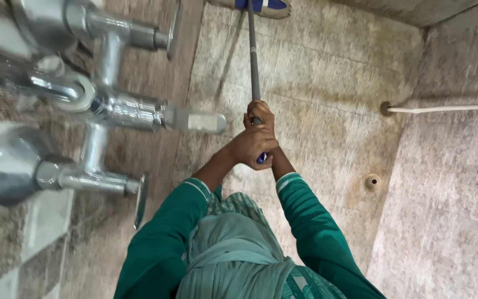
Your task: The person mops the tiled floor of a bathroom using a long-handled flat mop, moving it across the surface by hand.
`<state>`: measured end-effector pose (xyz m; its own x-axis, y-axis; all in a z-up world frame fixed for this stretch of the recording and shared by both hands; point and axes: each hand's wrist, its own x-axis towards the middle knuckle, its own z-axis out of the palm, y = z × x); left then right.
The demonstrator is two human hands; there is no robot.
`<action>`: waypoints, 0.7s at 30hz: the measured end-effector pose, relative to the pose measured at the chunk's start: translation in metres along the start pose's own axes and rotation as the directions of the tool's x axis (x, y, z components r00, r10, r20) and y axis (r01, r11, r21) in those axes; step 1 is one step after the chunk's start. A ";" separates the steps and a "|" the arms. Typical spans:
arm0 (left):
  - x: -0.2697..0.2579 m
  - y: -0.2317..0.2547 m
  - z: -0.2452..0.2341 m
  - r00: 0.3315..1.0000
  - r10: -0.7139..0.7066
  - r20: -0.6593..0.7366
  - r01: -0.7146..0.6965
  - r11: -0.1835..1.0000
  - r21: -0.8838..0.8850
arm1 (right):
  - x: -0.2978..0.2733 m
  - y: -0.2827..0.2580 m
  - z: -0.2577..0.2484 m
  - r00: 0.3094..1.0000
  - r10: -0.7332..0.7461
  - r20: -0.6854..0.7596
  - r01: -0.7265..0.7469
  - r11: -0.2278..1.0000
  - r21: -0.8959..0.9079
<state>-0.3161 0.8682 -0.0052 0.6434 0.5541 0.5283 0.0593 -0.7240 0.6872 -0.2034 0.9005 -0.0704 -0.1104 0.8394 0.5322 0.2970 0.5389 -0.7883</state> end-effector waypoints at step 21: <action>-0.009 0.007 0.003 0.981 0.034 0.193 -0.024 0.998 -0.052 | 0.001 -0.017 0.006 0.998 -0.058 -0.033 0.058 0.998 -0.012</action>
<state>-0.3198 0.8567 -0.0066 0.7804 0.4395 0.4447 0.0043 -0.7150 0.6991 -0.2139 0.8929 -0.0582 -0.0960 0.8040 0.5869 0.3018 0.5854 -0.7525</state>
